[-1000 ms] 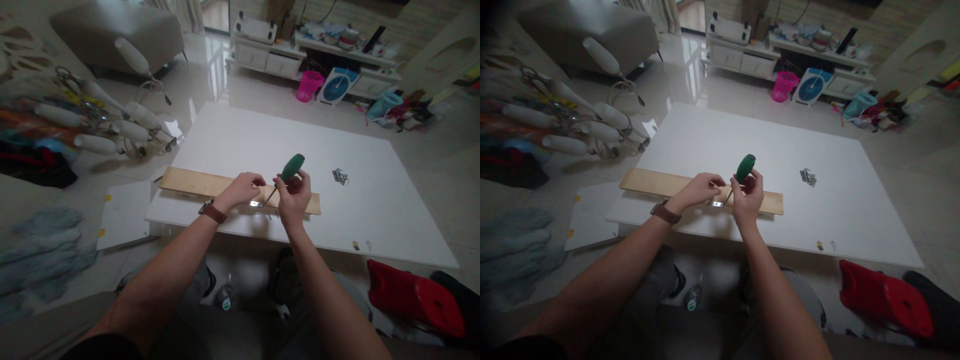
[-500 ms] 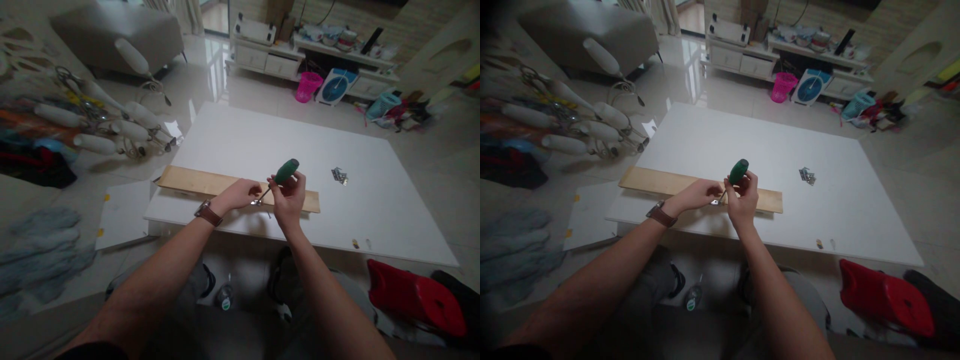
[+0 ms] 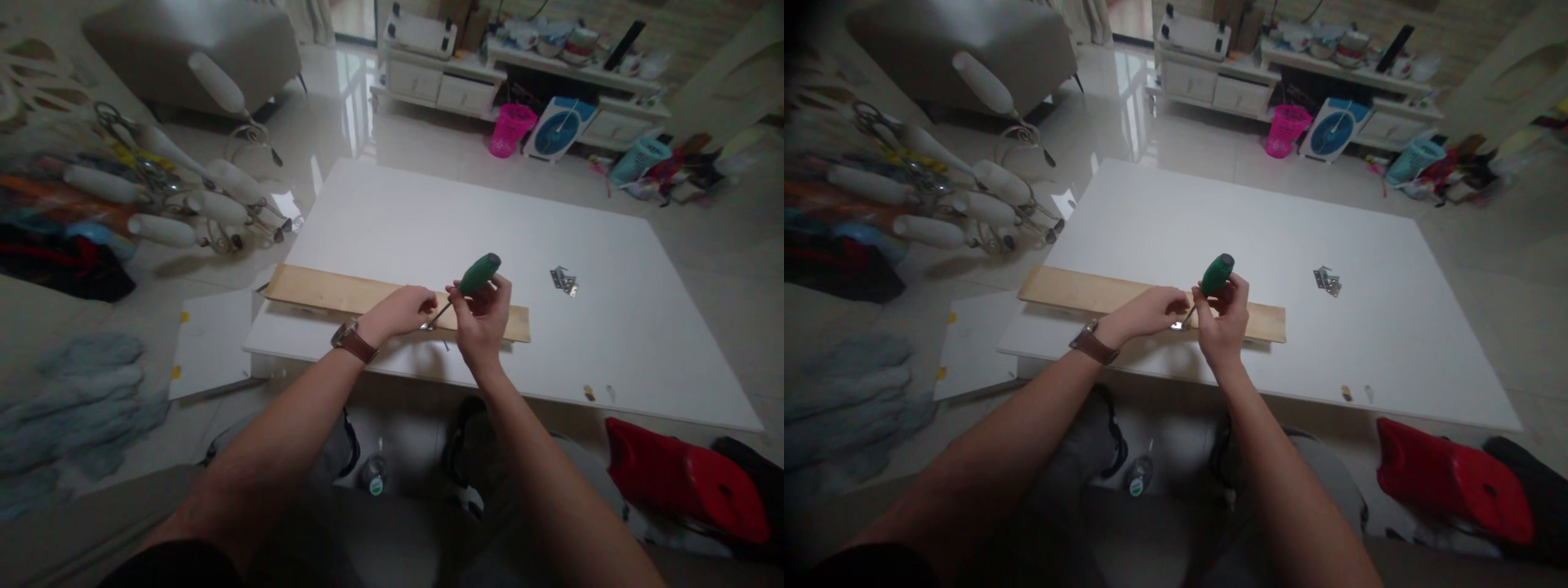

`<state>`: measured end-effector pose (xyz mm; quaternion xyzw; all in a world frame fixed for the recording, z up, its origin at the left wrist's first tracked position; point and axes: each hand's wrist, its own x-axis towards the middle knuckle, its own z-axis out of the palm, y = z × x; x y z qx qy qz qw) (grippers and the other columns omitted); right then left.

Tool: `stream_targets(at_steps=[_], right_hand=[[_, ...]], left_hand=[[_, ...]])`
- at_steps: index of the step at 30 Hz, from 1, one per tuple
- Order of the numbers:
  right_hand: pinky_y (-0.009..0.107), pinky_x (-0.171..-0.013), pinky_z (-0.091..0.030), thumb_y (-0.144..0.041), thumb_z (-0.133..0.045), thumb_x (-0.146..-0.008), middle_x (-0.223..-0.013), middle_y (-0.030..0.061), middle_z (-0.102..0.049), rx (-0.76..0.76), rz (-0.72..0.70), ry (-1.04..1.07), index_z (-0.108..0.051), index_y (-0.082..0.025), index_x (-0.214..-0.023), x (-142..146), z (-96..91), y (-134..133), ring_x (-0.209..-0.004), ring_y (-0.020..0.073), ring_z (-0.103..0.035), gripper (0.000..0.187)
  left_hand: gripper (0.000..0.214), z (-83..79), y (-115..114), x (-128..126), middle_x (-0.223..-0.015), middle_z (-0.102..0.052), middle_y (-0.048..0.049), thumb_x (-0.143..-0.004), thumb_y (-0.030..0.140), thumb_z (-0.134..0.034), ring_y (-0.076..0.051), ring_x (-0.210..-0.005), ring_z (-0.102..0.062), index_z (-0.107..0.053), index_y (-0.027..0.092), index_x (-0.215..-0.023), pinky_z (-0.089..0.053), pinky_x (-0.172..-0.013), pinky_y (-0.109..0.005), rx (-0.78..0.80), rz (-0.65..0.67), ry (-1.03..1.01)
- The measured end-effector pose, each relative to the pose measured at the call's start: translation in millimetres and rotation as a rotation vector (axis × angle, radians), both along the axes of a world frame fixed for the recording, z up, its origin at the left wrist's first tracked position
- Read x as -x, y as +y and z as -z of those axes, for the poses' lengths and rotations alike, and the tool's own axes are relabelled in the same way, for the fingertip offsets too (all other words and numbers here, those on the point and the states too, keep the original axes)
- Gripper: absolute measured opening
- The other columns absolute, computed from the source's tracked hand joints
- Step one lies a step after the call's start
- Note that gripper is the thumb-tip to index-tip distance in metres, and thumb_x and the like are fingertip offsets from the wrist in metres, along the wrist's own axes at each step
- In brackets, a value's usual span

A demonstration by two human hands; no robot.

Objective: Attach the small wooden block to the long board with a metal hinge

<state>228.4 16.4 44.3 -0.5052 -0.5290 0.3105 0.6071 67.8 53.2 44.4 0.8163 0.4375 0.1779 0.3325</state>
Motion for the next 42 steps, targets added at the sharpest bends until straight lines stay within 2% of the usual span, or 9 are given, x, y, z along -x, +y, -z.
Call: stream_targets(at_steps=[8, 12, 16, 20, 22, 26, 30, 37, 42], right_hand=[[0.030, -0.072, -0.060, -0.038, -0.078, -0.085, -0.106, 0.0003, -0.069, -0.044, -0.009, -0.045, -0.052, -0.031, -0.119, 0, -1.1, 0, -0.091, 0.0170, -0.072, 0.043], [0.029, -0.068, -0.060, -0.035, -0.079, -0.081, -0.100, -0.0016, -0.066, -0.051, -0.014, -0.074, -0.053, -0.031, -0.115, 2, -4.2, -3, -0.088, 0.0165, -0.070, 0.043], [0.031, -0.070, -0.064, -0.032, -0.080, -0.078, -0.097, -0.0021, -0.068, -0.057, -0.034, -0.108, -0.054, -0.031, -0.115, 2, -4.6, -10, -0.089, 0.0181, -0.071, 0.046], [0.034, -0.073, -0.066, -0.028, -0.081, -0.077, -0.097, -0.0014, -0.071, -0.070, -0.061, -0.154, -0.057, -0.029, -0.115, -1, -3.0, -16, -0.089, 0.0189, -0.073, 0.045], [0.035, -0.074, -0.066, -0.025, -0.080, -0.078, -0.098, -0.0011, -0.073, -0.086, -0.055, -0.183, -0.060, -0.029, -0.115, -3, -2.7, -16, -0.089, 0.0194, -0.074, 0.043], [0.039, -0.077, -0.067, -0.028, -0.078, -0.081, -0.099, -0.0001, -0.076, -0.068, -0.024, -0.207, -0.061, -0.030, -0.121, -7, -4.5, -14, -0.092, 0.0215, -0.075, 0.043], [0.040, -0.080, -0.067, -0.029, -0.073, -0.087, -0.106, 0.0024, -0.077, -0.059, -0.080, -0.210, -0.055, -0.031, -0.129, -8, -6.2, -12, -0.096, 0.0222, -0.077, 0.047], [0.036, -0.075, -0.065, -0.023, -0.071, -0.087, -0.111, 0.0031, -0.073, -0.105, -0.119, -0.216, -0.053, -0.032, -0.130, -9, -4.7, -7, -0.100, 0.0215, -0.075, 0.048], [0.031, -0.069, -0.064, -0.024, -0.074, -0.083, -0.102, -0.0005, -0.071, -0.161, -0.123, -0.263, -0.054, -0.032, -0.127, -8, -2.1, -2, -0.089, 0.0181, -0.072, 0.049]], left_hand=[[0.016, -5.3, -8, 4, -0.094, -0.075, -0.0105, -0.090, 0.009, -0.054, -0.022, -0.084, -0.065, -0.069, 0.015, -0.090, -0.050, -0.079, -0.034, 0.010, 0.073, 0.060], [0.020, 2.3, -11, 3, -0.103, -0.076, -0.0113, -0.090, 0.009, -0.055, -0.024, -0.095, -0.069, -0.071, 0.016, -0.099, -0.054, -0.088, -0.037, -0.017, 0.065, 0.043], [0.031, 10.5, -13, 3, -0.117, -0.077, -0.0118, -0.089, 0.005, -0.052, -0.027, -0.111, -0.070, -0.072, 0.019, -0.107, -0.054, -0.097, -0.040, -0.076, 0.020, -0.010], [0.041, 11.8, -10, 6, -0.129, -0.075, -0.0089, -0.086, 0.006, -0.054, -0.026, -0.122, -0.067, -0.074, 0.023, -0.118, -0.052, -0.105, -0.038, -0.132, 0.081, -0.051], [0.043, 10.3, -7, 9, -0.127, -0.075, -0.0073, -0.086, 0.008, -0.055, -0.026, -0.120, -0.068, -0.075, 0.025, -0.120, -0.052, -0.104, -0.038, -0.133, 0.095, -0.024], [0.032, 5.7, -3, 11, -0.117, -0.077, -0.0078, -0.088, 0.013, -0.057, -0.027, -0.109, -0.071, -0.077, 0.022, -0.111, -0.054, -0.097, -0.038, -0.126, 0.089, 0.058], [0.029, 3.0, 1, 12, -0.113, -0.079, -0.0058, -0.086, 0.013, -0.058, -0.024, -0.102, -0.071, -0.077, 0.022, -0.106, -0.053, -0.091, -0.035, -0.113, 0.089, 0.059], [0.019, 1.9, 4, 16, -0.115, -0.080, -0.0055, -0.091, 0.022, -0.068, -0.022, -0.105, -0.073, -0.079, 0.022, -0.107, -0.051, -0.090, -0.030, -0.035, 0.190, -0.067], [0.017, 3.7, 3, 13, -0.104, -0.081, -0.0069, -0.095, 0.017, -0.063, -0.021, -0.099, -0.073, -0.080, 0.019, -0.097, -0.051, -0.088, -0.029, -0.044, 0.150, -0.059]])
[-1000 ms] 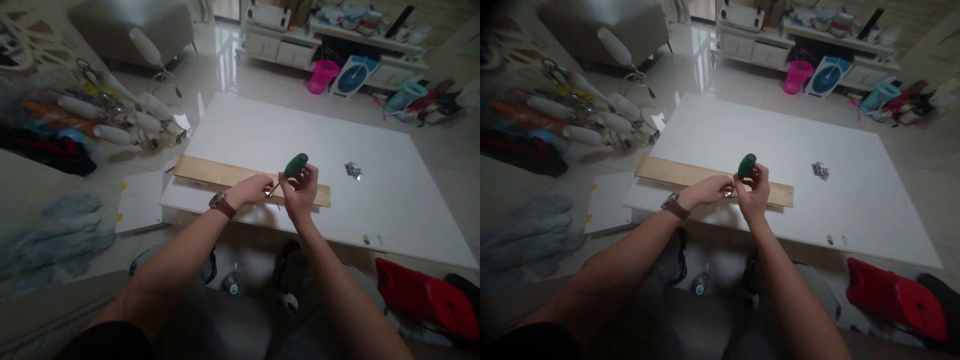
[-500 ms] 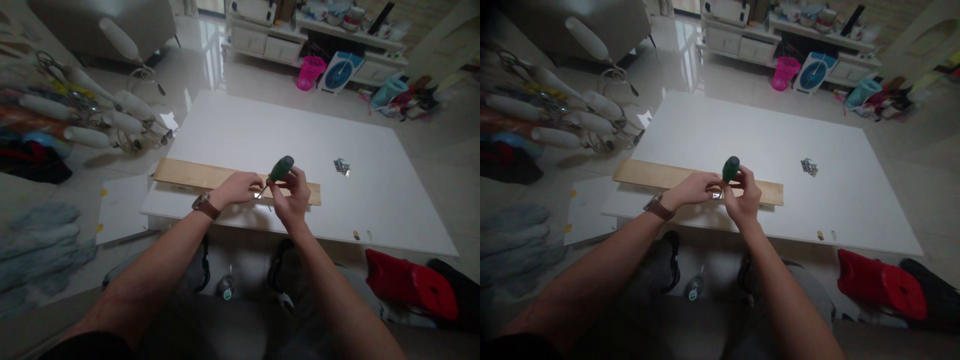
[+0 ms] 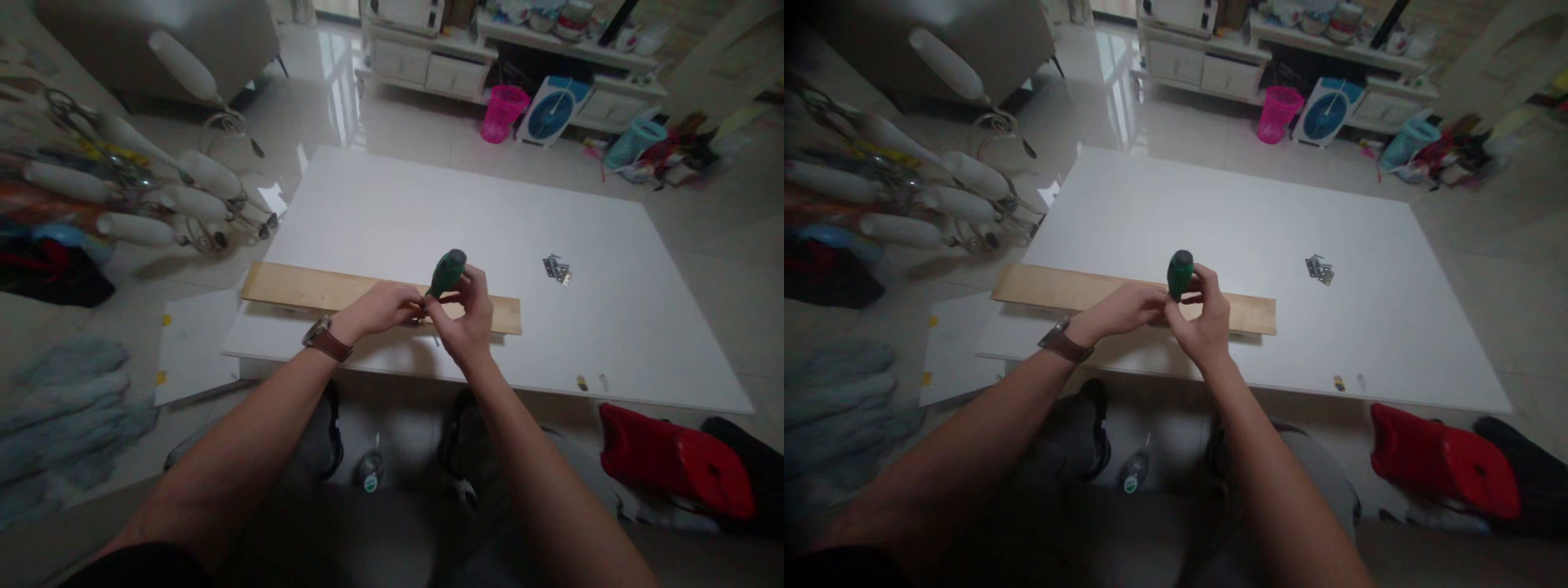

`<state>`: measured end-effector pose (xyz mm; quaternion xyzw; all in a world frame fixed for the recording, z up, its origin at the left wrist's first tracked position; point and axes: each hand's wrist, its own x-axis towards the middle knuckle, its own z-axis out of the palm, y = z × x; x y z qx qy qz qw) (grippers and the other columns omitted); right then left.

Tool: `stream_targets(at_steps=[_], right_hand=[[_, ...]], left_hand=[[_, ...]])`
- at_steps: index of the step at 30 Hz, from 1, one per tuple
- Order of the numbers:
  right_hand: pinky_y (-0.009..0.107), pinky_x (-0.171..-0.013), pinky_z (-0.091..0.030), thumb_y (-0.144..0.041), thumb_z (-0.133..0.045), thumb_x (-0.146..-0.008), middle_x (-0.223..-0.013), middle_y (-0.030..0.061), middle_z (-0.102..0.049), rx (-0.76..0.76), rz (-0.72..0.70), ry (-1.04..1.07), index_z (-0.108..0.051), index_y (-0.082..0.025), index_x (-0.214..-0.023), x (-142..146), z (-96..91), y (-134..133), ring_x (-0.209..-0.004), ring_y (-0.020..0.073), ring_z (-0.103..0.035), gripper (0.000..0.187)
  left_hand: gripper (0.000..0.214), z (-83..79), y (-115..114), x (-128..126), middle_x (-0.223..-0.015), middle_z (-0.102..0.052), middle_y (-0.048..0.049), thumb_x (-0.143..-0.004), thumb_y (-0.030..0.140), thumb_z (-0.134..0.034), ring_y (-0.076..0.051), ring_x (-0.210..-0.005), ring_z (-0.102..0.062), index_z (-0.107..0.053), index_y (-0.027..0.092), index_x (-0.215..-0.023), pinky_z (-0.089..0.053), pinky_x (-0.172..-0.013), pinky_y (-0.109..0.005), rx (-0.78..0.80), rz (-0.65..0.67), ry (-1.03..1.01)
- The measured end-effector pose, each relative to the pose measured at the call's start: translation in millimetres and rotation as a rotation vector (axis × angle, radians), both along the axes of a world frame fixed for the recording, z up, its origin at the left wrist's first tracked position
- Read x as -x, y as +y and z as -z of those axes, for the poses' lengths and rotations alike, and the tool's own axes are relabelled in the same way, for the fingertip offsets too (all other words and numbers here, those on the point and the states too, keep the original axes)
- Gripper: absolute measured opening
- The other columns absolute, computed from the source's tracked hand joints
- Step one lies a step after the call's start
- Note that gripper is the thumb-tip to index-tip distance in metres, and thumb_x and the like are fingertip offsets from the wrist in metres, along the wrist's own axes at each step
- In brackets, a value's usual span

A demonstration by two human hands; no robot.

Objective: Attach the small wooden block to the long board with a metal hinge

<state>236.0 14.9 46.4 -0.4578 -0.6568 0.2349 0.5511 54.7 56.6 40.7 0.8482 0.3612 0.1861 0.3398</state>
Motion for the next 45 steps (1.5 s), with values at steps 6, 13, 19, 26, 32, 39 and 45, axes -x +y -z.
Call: stream_targets(at_steps=[6, 13, 19, 26, 32, 39, 45], right_hand=[[0.030, -0.062, -0.061, -0.040, -0.084, -0.081, -0.085, -0.0031, -0.069, 0.126, 0.002, -0.078, -0.056, -0.028, -0.110, -3, 9.9, 2, -0.072, 0.0166, -0.069, 0.042], [0.033, -0.059, -0.057, -0.049, -0.083, -0.081, -0.076, -0.0017, -0.071, 0.249, 0.080, -0.102, -0.059, -0.026, -0.099, -5, 14.8, -3, -0.064, 0.0189, -0.069, 0.037], [0.029, -0.055, -0.055, -0.038, -0.084, -0.076, -0.075, -0.0041, -0.070, 0.322, 0.099, -0.036, -0.057, -0.026, -0.103, 0, 8.4, -3, -0.060, 0.0166, -0.069, 0.040], [0.031, -0.061, -0.055, -0.031, -0.079, -0.078, -0.079, -0.0011, -0.075, 0.259, 0.142, -0.085, -0.063, -0.025, -0.107, 0, 9.9, -5, -0.066, 0.0175, -0.069, 0.034], [0.034, -0.068, -0.058, -0.032, -0.078, -0.081, -0.090, 0.0024, -0.075, 0.219, 0.095, -0.059, -0.063, -0.025, -0.100, -3, 17.8, -3, -0.082, 0.0208, -0.073, 0.025], [0.028, -0.060, -0.054, -0.039, -0.083, -0.077, -0.085, -0.0016, -0.072, 0.248, 0.100, -0.006, -0.060, -0.026, -0.102, -2, 12.5, -4, -0.074, 0.0170, -0.068, 0.036], [0.030, -0.063, -0.053, -0.031, -0.078, -0.079, -0.083, -0.0015, -0.074, 0.250, 0.112, -0.019, -0.062, -0.025, -0.105, 0, 10.8, -6, -0.071, 0.0166, -0.067, 0.031]], left_hand=[[0.022, 0.6, 2, -3, -0.097, -0.081, -0.0052, -0.087, 0.007, -0.067, -0.018, -0.088, -0.071, -0.083, 0.019, -0.094, -0.048, -0.080, -0.026, -0.008, -0.064, 0.009], [0.017, -0.1, 3, -4, -0.084, -0.078, -0.0036, -0.086, 0.010, -0.070, -0.015, -0.075, -0.066, -0.084, 0.020, -0.085, -0.043, -0.071, -0.025, 0.009, -0.058, 0.027], [0.014, -1.9, 4, -4, -0.085, -0.079, -0.0043, -0.088, 0.015, -0.071, -0.015, -0.077, -0.067, -0.084, 0.018, -0.085, -0.041, -0.069, -0.025, 0.022, -0.063, 0.019], [0.014, 2.4, 5, -3, -0.086, -0.079, -0.0037, -0.090, 0.020, -0.070, -0.016, -0.076, -0.068, -0.084, 0.021, -0.086, -0.043, -0.073, -0.025, 0.032, -0.050, 0.021], [0.016, 4.8, 6, -2, -0.088, -0.079, -0.0029, -0.091, 0.019, -0.068, -0.016, -0.080, -0.069, -0.083, 0.021, -0.086, -0.044, -0.074, -0.025, -0.010, -0.026, 0.032], [0.016, 0.9, 6, -3, -0.084, -0.079, -0.0016, -0.088, 0.016, -0.070, -0.014, -0.077, -0.067, -0.084, 0.022, -0.085, -0.040, -0.070, -0.024, 0.010, -0.026, 0.031], [0.013, 2.9, 7, -2, -0.089, -0.080, -0.0027, -0.088, 0.019, -0.072, -0.017, -0.083, -0.070, -0.084, 0.022, -0.088, -0.042, -0.073, -0.025, 0.016, -0.055, 0.037]])
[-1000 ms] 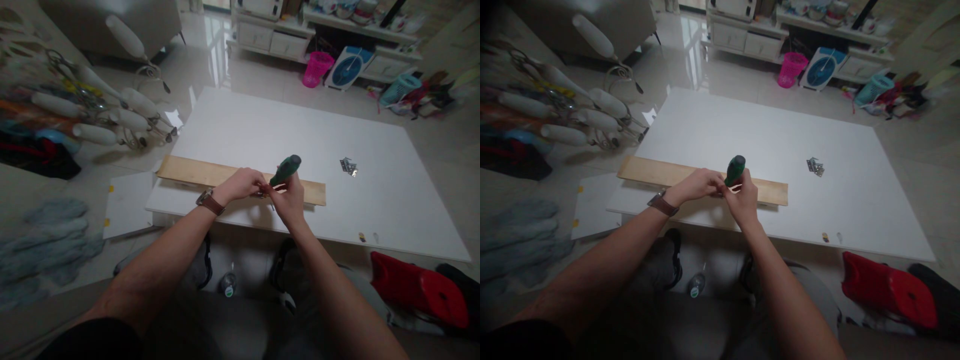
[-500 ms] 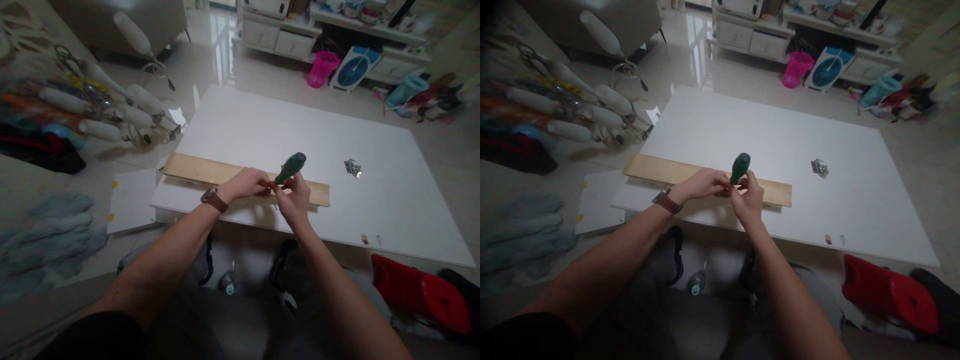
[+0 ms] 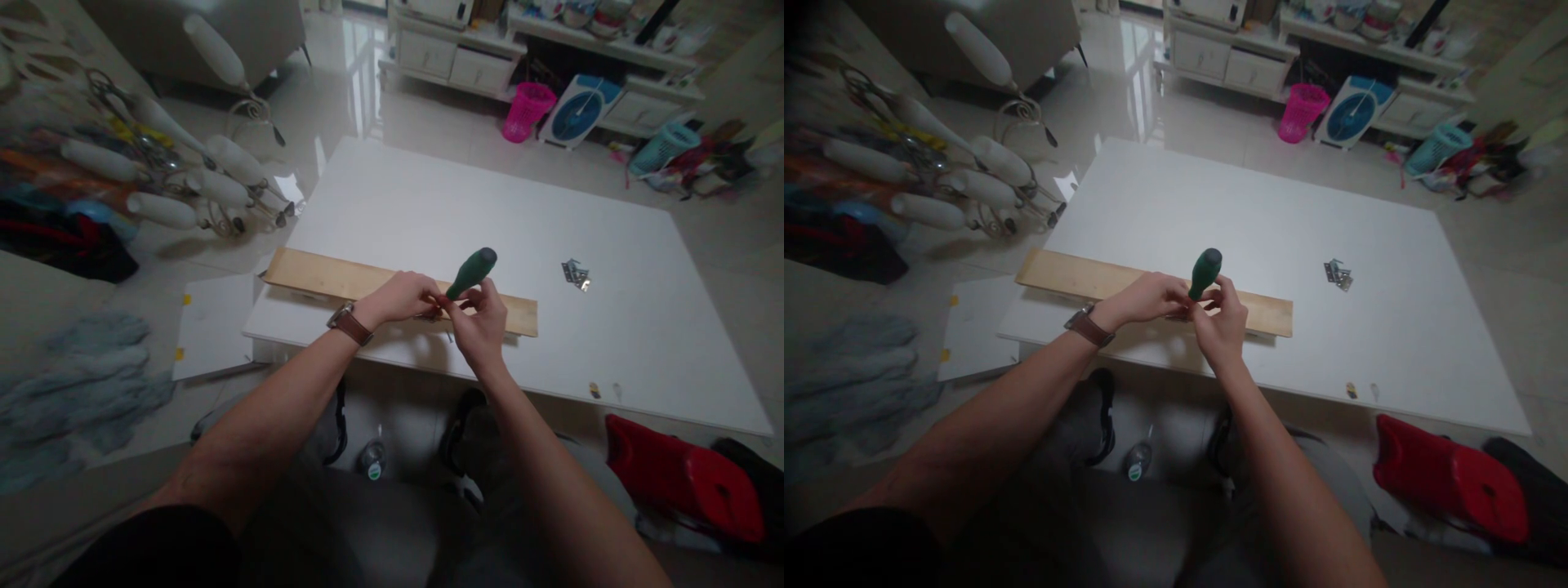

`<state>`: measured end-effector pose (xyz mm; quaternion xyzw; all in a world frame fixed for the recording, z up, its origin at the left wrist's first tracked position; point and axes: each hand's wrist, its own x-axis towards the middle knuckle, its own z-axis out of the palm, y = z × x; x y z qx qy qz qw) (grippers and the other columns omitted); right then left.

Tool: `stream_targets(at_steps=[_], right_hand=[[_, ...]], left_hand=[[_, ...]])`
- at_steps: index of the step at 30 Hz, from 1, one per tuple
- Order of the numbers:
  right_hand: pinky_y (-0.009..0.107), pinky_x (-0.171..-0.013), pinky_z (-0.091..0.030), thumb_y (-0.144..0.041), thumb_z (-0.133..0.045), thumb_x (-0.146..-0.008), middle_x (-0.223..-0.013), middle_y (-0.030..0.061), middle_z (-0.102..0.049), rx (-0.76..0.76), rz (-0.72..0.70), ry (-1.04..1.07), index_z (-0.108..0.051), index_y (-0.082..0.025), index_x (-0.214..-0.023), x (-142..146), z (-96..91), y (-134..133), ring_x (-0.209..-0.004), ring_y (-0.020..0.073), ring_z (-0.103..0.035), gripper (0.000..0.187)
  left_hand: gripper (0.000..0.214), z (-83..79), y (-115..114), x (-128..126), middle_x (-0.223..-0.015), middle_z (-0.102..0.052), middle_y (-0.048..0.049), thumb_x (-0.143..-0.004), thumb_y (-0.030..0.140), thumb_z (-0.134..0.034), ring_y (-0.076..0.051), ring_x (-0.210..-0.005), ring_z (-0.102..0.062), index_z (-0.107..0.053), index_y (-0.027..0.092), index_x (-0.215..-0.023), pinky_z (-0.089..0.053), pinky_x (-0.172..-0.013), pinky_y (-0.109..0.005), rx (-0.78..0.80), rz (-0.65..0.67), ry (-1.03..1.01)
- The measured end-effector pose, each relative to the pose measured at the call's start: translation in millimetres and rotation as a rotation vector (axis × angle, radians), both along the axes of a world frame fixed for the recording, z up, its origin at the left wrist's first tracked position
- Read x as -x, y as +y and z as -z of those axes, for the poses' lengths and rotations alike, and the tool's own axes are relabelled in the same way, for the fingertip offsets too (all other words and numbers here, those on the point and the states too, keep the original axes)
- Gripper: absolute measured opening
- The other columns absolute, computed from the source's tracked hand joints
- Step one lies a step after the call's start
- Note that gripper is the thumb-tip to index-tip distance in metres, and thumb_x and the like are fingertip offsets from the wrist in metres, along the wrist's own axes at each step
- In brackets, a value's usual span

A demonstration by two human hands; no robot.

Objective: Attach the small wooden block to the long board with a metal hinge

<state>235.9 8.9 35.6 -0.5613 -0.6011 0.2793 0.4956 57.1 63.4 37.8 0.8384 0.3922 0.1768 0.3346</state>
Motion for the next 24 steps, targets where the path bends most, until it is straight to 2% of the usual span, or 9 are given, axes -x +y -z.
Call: stream_targets(at_steps=[5, 9, 14, 17, 24], right_hand=[[0.032, -0.066, -0.055, -0.030, -0.076, -0.081, -0.083, -0.0015, -0.074, -0.012, -0.040, 0.001, -0.061, -0.025, -0.107, -0.2, 0.5, 0.3, -0.074, 0.0174, -0.068, 0.030], [0.029, -0.064, -0.054, -0.034, -0.080, -0.079, -0.088, -0.0017, -0.073, -0.023, -0.042, 0.008, -0.059, -0.027, -0.107, -0.3, 0.6, 1.2, -0.081, 0.0173, -0.070, 0.036], [0.028, -0.061, -0.053, -0.028, -0.078, -0.079, -0.080, -0.0043, -0.070, -0.012, -0.006, 0.024, -0.061, -0.026, -0.113, -0.8, 2.8, 0.8, -0.071, 0.0157, -0.066, 0.038], [0.030, -0.064, -0.054, -0.025, -0.075, -0.080, -0.082, -0.0030, -0.073, -0.026, -0.011, 0.032, -0.062, -0.026, -0.117, -1.2, 4.7, 0.0, -0.073, 0.0166, -0.069, 0.040], [0.031, -0.066, -0.054, -0.028, -0.073, -0.084, -0.089, -0.0005, -0.075, -0.027, -0.040, 0.027, -0.059, -0.026, -0.111, 0.0, 1.7, -0.3, -0.080, 0.0178, -0.072, 0.031]], left_hand=[[0.014, 1.9, 0.4, 0.5, -0.090, -0.080, -0.0039, -0.088, 0.019, -0.070, -0.018, -0.084, -0.071, -0.084, 0.021, -0.088, -0.043, -0.073, -0.025, -0.008, -0.018, -0.001], [0.015, -1.1, 0.1, -0.6, -0.084, -0.079, -0.0036, -0.090, 0.020, -0.070, -0.016, -0.078, -0.069, -0.084, 0.021, -0.085, -0.042, -0.071, -0.026, -0.004, -0.017, -0.012], [0.016, -1.6, 0.0, -0.3, -0.081, -0.078, -0.0037, -0.091, 0.025, -0.071, -0.015, -0.074, -0.067, -0.085, 0.021, -0.084, -0.042, -0.072, -0.025, 0.011, -0.016, -0.023], [0.015, 1.4, 0.9, 0.8, -0.084, -0.078, -0.0029, -0.091, 0.024, -0.071, -0.015, -0.077, -0.068, -0.084, 0.022, -0.087, -0.043, -0.074, -0.025, 0.007, 0.009, -0.039], [0.015, 1.5, 1.0, 0.7, -0.089, -0.079, -0.0032, -0.091, 0.020, -0.068, -0.016, -0.083, -0.070, -0.083, 0.021, -0.089, -0.044, -0.074, -0.025, -0.005, 0.005, -0.038]])
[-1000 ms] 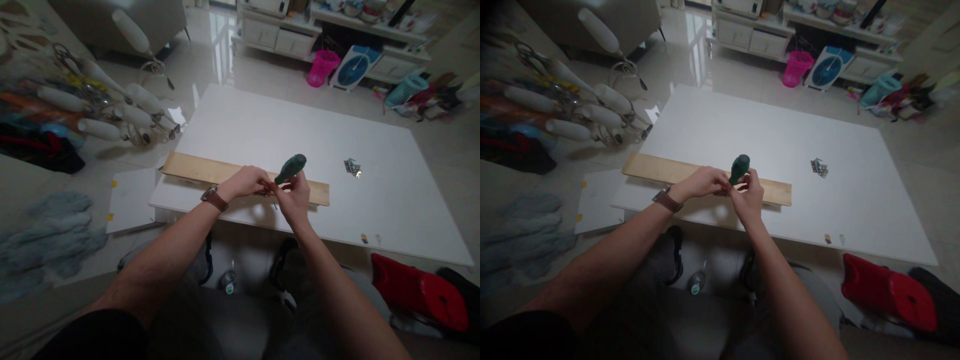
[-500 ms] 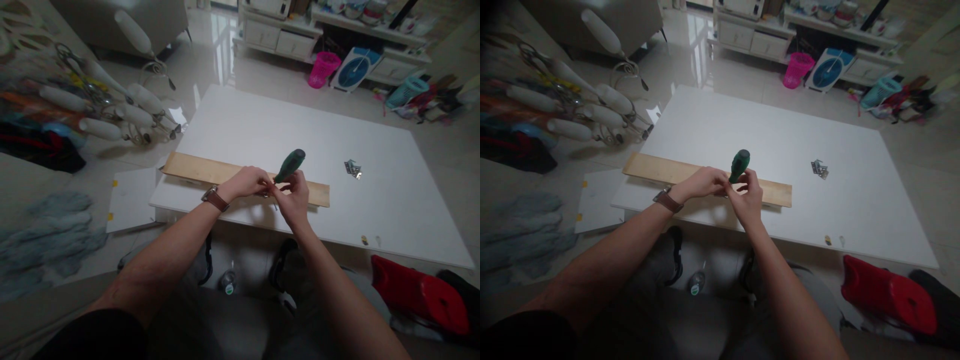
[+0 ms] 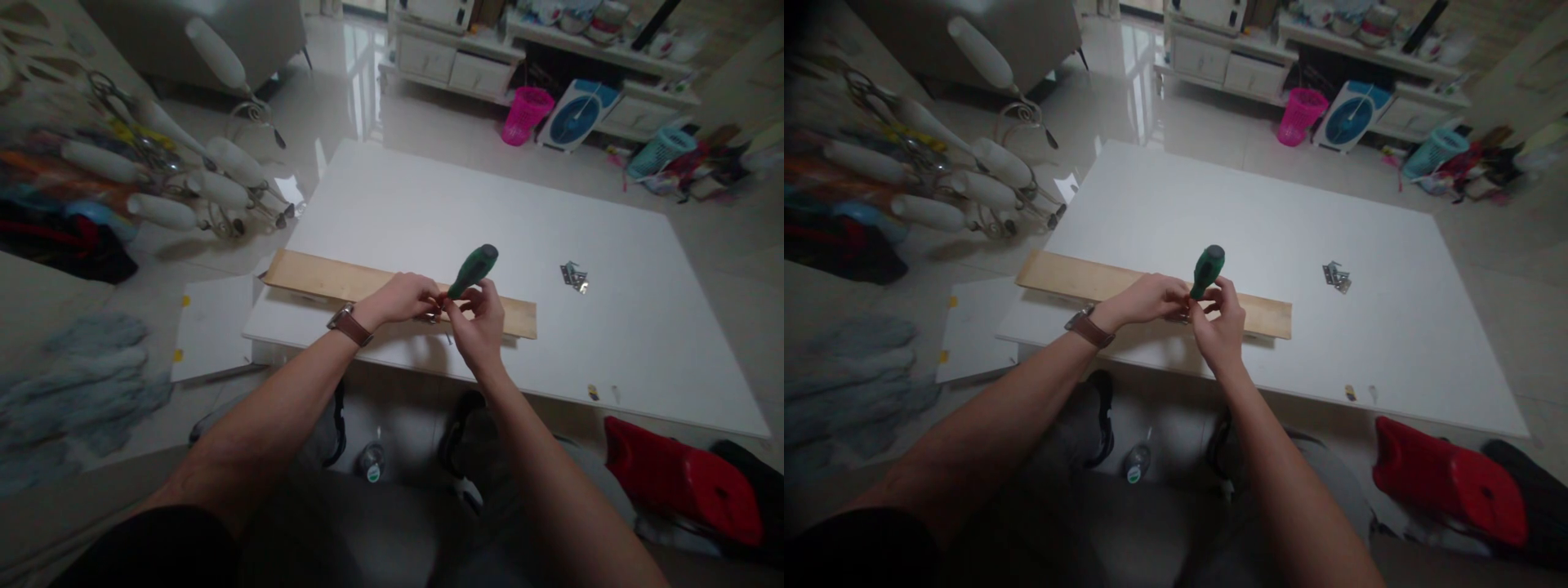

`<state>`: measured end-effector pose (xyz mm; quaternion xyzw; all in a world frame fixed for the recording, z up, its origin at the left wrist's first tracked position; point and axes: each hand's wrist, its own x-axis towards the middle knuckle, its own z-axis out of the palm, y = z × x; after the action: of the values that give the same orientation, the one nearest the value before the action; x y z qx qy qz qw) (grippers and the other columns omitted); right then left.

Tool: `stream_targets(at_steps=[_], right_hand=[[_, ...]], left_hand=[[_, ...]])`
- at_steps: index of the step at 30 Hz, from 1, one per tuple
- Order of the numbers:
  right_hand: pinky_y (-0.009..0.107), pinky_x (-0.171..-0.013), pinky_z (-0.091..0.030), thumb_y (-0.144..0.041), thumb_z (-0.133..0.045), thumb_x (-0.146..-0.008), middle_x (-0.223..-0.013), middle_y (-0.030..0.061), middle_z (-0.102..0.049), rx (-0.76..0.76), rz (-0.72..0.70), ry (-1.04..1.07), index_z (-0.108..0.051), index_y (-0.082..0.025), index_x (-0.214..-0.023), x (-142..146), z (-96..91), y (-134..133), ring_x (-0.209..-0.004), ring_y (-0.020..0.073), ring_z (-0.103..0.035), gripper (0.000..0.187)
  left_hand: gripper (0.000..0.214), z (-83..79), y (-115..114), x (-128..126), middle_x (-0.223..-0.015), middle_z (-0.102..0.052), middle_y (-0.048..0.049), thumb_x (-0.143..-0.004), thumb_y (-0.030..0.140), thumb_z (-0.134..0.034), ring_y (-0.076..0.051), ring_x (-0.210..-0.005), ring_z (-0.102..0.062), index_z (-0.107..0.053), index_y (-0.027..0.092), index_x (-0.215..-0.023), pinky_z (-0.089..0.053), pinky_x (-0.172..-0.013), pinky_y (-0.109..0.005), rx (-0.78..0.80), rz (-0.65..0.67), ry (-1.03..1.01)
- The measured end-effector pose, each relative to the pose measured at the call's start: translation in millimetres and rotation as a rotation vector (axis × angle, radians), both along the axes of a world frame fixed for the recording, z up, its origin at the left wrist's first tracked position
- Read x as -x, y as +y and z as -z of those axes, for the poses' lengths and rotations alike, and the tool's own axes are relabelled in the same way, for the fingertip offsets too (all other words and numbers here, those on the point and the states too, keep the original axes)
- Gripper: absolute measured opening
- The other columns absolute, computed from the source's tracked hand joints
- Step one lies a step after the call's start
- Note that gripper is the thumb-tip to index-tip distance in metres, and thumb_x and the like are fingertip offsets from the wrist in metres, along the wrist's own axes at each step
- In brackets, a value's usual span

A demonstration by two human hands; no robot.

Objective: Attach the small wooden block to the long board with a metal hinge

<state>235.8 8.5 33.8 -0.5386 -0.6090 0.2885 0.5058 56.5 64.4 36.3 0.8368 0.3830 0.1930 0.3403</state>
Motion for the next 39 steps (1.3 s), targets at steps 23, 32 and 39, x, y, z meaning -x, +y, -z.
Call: stream_targets(at_steps=[23, 32, 39], right_hand=[[0.029, -0.065, -0.054, -0.035, -0.078, -0.082, -0.092, -0.0006, -0.075, -0.010, 0.005, 0.032, -0.058, -0.027, -0.109, 3.0, -3.2, 0.3, -0.084, 0.0176, -0.072, 0.034], [0.030, -0.063, -0.053, -0.030, -0.077, -0.080, -0.082, -0.0025, -0.073, 0.017, 0.039, -0.005, -0.061, -0.026, -0.105, -2.1, -0.9, 1.9, -0.074, 0.0166, -0.069, 0.030], [0.033, -0.070, -0.056, -0.031, -0.074, -0.083, -0.089, 0.0001, -0.078, 0.016, -0.022, 0.068, -0.058, -0.026, -0.112, 1.0, -1.4, 2.5, -0.081, 0.0193, -0.074, 0.034]], left_hand=[[0.015, -0.1, -0.9, -2.6, -0.085, -0.079, -0.0040, -0.089, 0.018, -0.069, -0.016, -0.079, -0.069, -0.083, 0.021, -0.087, -0.042, -0.071, -0.025, 0.008, -0.019, 0.015], [0.015, -1.4, 0.0, -1.1, -0.087, -0.079, -0.0026, -0.088, 0.020, -0.070, -0.016, -0.081, -0.070, -0.085, 0.022, -0.089, -0.043, -0.073, -0.026, 0.050, -0.019, 0.005], [0.016, -2.3, 0.1, -0.3, -0.086, -0.079, -0.0032, -0.090, 0.021, -0.068, -0.017, -0.080, -0.070, -0.084, 0.022, -0.091, -0.042, -0.071, -0.025, 0.019, -0.018, 0.026]])
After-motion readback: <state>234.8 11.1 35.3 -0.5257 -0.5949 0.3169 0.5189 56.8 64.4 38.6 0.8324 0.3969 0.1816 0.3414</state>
